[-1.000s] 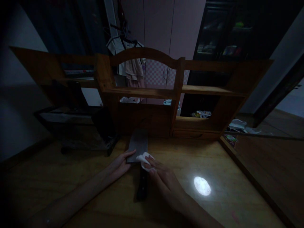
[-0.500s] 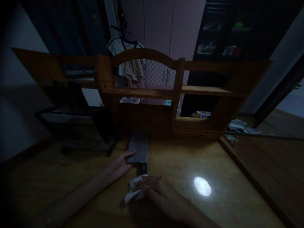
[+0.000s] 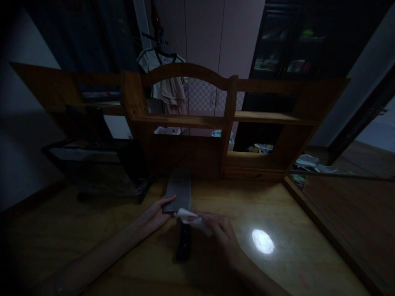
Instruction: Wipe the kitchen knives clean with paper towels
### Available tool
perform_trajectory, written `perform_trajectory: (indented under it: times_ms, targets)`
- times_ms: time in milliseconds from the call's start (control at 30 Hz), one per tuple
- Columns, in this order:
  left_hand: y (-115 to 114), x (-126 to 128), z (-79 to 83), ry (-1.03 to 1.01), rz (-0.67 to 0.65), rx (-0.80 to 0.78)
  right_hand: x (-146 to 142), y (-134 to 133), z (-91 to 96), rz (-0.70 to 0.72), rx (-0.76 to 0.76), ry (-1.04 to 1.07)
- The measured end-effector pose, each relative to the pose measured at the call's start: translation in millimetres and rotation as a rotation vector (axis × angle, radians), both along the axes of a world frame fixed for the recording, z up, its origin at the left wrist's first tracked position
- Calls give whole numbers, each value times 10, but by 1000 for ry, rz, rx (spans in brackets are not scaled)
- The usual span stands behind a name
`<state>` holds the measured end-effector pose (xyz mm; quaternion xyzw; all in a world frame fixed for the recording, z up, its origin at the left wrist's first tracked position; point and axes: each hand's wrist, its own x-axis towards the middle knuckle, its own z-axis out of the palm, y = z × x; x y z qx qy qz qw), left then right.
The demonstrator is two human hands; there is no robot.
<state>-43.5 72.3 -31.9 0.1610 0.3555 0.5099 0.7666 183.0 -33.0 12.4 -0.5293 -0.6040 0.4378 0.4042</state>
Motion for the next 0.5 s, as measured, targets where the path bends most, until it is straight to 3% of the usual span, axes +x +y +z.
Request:
perform_trajectory:
  times_ms: [200,300,500]
  targets:
    - [-50,5,76,54,-16,-46,-162,19,171,406,197,-235]
    - [-80,8,120,41,-26,-59,-226,-10,227,533,246,-339]
    - [-52,1,71,-25,12,0,-248,-48,366,687,272,-134]
